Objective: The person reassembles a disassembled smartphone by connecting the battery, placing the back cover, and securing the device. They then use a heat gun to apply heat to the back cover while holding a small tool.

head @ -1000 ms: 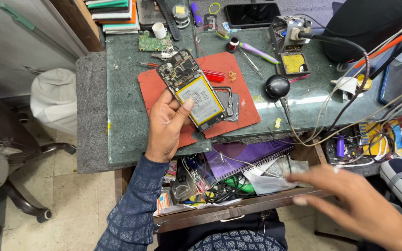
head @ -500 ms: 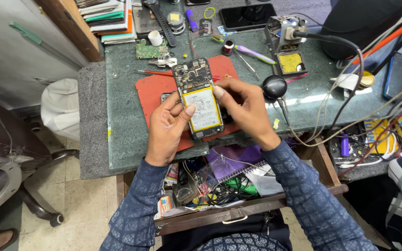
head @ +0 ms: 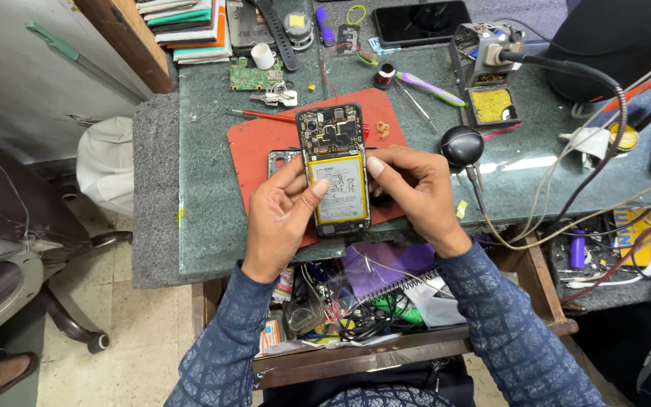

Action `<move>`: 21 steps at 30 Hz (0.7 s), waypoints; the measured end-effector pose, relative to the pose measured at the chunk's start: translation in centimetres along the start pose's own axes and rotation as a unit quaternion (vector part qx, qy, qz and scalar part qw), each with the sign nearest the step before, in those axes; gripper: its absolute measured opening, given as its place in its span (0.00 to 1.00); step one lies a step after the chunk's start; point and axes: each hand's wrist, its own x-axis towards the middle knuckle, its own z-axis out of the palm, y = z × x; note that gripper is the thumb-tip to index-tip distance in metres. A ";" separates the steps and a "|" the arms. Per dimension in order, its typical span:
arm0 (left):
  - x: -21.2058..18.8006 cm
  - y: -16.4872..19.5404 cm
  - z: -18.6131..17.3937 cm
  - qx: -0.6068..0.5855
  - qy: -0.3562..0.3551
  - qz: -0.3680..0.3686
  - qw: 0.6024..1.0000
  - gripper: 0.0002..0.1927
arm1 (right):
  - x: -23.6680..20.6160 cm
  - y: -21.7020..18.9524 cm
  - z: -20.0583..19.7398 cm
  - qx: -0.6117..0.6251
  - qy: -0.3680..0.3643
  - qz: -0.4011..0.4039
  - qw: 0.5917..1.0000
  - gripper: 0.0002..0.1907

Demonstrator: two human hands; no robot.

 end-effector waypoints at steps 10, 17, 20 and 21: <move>-0.1 0.2 0.3 0.038 0.030 -0.004 0.999 0.23 | 0.1 0.0 0.0 -0.035 -0.003 0.020 0.999 0.10; -0.2 0.2 0.2 0.044 0.036 -0.014 0.998 0.24 | -0.1 -0.1 0.1 -0.047 -0.005 0.027 0.999 0.10; -0.3 0.1 0.2 0.052 0.040 -0.012 0.998 0.24 | -0.2 -0.1 0.1 -0.006 -0.006 0.063 0.998 0.10; -0.3 0.1 0.1 0.052 0.040 -0.012 0.998 0.24 | -0.1 -0.1 0.1 -0.017 -0.006 0.051 0.999 0.10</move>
